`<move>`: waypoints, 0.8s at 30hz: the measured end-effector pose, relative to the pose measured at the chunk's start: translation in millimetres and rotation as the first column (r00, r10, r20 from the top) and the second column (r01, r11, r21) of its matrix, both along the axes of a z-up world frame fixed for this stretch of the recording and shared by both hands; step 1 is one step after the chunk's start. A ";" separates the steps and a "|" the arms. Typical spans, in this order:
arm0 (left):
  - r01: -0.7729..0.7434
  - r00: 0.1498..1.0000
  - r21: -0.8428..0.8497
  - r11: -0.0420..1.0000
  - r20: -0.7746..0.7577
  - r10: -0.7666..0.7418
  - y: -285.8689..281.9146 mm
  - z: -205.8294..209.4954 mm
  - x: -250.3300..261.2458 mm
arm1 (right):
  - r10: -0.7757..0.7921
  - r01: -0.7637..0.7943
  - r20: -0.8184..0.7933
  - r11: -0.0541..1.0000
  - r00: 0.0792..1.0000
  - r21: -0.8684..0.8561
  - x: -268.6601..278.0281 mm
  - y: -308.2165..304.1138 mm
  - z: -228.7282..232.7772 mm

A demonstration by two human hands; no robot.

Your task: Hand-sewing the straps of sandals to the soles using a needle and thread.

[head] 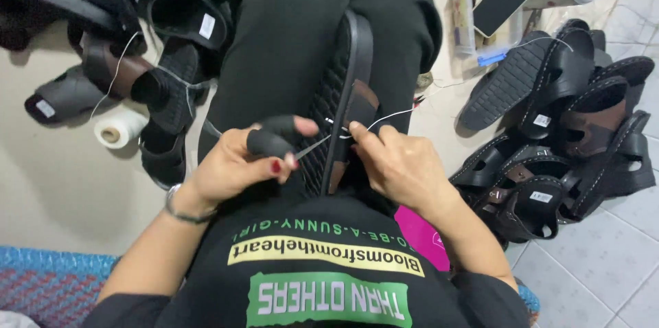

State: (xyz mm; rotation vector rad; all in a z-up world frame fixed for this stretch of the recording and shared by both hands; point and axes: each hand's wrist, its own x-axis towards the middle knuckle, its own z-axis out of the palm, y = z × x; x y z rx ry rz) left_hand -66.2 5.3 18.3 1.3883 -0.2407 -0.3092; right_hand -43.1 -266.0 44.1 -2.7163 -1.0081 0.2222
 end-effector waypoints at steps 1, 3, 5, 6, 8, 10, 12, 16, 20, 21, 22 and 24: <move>-0.010 0.958 -0.539 0.843 -0.248 -0.147 3.5 -11.0 -3.2 | 0.016 -0.014 0.140 1.000 0.990 -0.010 5.1 0.0 -7.7; -0.036 0.933 -0.367 0.930 -0.344 -0.100 -5.1 -11.1 -0.4 | 0.025 -0.027 0.161 1.000 0.987 0.012 5.9 0.6 -7.9; -0.049 0.893 -0.192 0.980 -0.448 -0.043 -18.2 -10.9 2.4 | 0.027 -0.031 0.161 0.999 0.987 0.022 3.6 -3.2 -10.2; -0.062 0.861 -0.071 0.996 -0.509 0.018 -24.8 -10.5 4.2 | 0.024 -0.031 0.147 0.999 0.989 0.042 2.4 -5.3 -13.1; -0.074 0.835 0.061 0.995 -0.542 0.095 -32.4 -3.6 8.9 | 0.026 -0.037 0.153 0.997 0.988 0.074 6.0 -2.7 -16.5; -0.144 0.976 0.464 0.874 -0.078 0.202 -40.0 10.3 1.5 | 0.007 0.011 0.223 0.997 0.975 -0.079 -1.7 0.7 -13.3; -0.196 0.978 0.535 0.822 0.042 0.206 -49.9 5.6 -3.2 | -0.002 0.030 0.197 0.990 0.980 -0.137 -9.4 2.3 1.6; -0.242 0.965 0.675 0.697 0.091 0.247 -45.6 -48.1 -32.2 | 0.066 -0.043 0.043 0.913 0.997 -0.405 -2.4 -16.3 88.3; -0.158 0.953 0.479 0.864 -0.155 0.260 -43.2 -1.8 -3.0 | -0.094 0.012 -0.129 0.852 0.987 -0.524 -9.2 -45.3 75.4; -0.243 0.930 0.403 0.882 -0.160 0.330 -33.7 0.0 -2.5 | -0.183 0.136 -0.318 0.977 0.930 -0.163 -6.5 -50.4 56.6; -0.327 0.902 0.324 0.888 -0.173 0.395 -24.8 1.7 -1.7 | -0.177 0.315 -0.506 0.928 0.844 0.199 -3.1 -56.6 38.1; -0.298 0.929 0.315 0.901 -0.122 0.350 -24.9 -7.0 2.4 | -0.235 0.451 -0.515 0.822 0.824 0.347 -12.5 -49.6 7.4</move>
